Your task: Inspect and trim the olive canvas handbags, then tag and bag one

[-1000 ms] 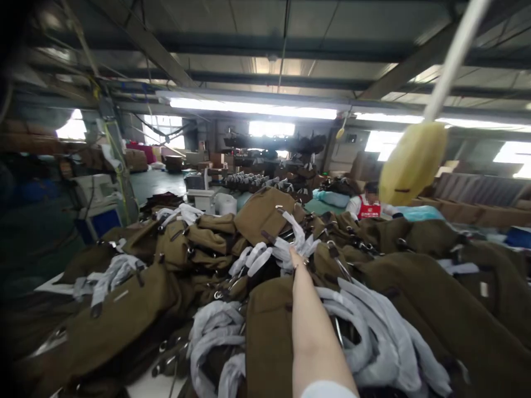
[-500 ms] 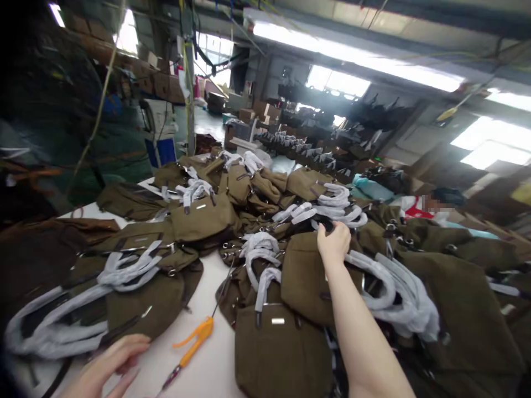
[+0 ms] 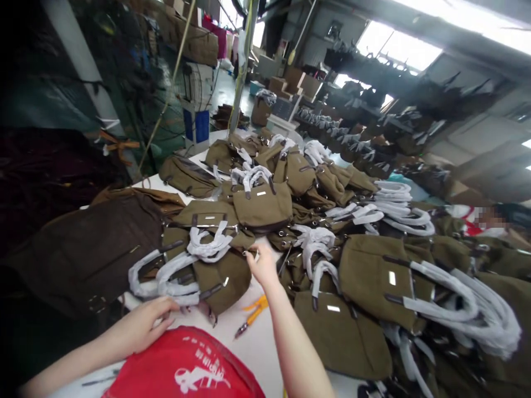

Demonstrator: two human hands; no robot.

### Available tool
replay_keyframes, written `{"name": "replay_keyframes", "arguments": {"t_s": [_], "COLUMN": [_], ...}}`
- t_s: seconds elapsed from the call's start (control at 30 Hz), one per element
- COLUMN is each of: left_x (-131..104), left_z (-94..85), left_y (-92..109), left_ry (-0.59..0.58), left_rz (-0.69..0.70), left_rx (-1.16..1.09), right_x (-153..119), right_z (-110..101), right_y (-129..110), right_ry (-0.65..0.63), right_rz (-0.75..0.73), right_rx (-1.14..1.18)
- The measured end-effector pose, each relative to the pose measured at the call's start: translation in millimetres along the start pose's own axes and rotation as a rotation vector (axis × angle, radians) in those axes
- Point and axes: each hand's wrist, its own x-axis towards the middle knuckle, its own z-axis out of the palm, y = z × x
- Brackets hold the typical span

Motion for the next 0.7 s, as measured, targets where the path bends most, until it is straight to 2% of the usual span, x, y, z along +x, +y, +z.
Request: {"name": "replay_keyframes", "arguments": {"t_s": [0.1,0.17,0.27,0.33,0.4,0.5,0.6,0.63,0.7], "left_x": [-13.8,-21.2,-26.8,-26.8,-24.3,-15.0,4.3,12.8,30.2], "left_z": [-26.7,-44.0,-67.5,-79.3,-86.0,-84.4,-72.9,-69.1,-64.8], "left_y": [-55.2,-84.0,-111.5,-121.8,-129.3,-137.8,-132.6,-124.3,-95.6], "left_ry": [0.043,0.073,0.093,0.099,0.113,0.16,0.23,0.279,0.432], "left_rz": [-0.061,-0.103,-0.136,-0.139,-0.127,-0.091,-0.022,0.012,0.097], "left_rx": [-0.021,-0.026,-0.042,-0.055,-0.071,-0.106,-0.148,-0.149,-0.107], "right_x": [22.5,34.7,46.9,52.7,60.3,78.8,97.8,100.7,97.7], "right_z": [78.9,122.2,166.8,180.2,178.8,149.3,94.0,72.8,31.4], "right_y": [-56.0,-86.7,-120.0,-133.7,-142.0,-150.0,-163.2,-170.8,-192.0], "right_ry": [-0.103,-0.168,-0.265,-0.295,-0.296,-0.265,-0.23,-0.219,-0.192], "right_rz": [-0.006,-0.03,-0.007,0.069,0.16,0.265,0.325,0.329,0.318], "right_rx": [0.016,-0.005,-0.055,-0.093,-0.105,-0.034,0.146,0.205,0.413]}}
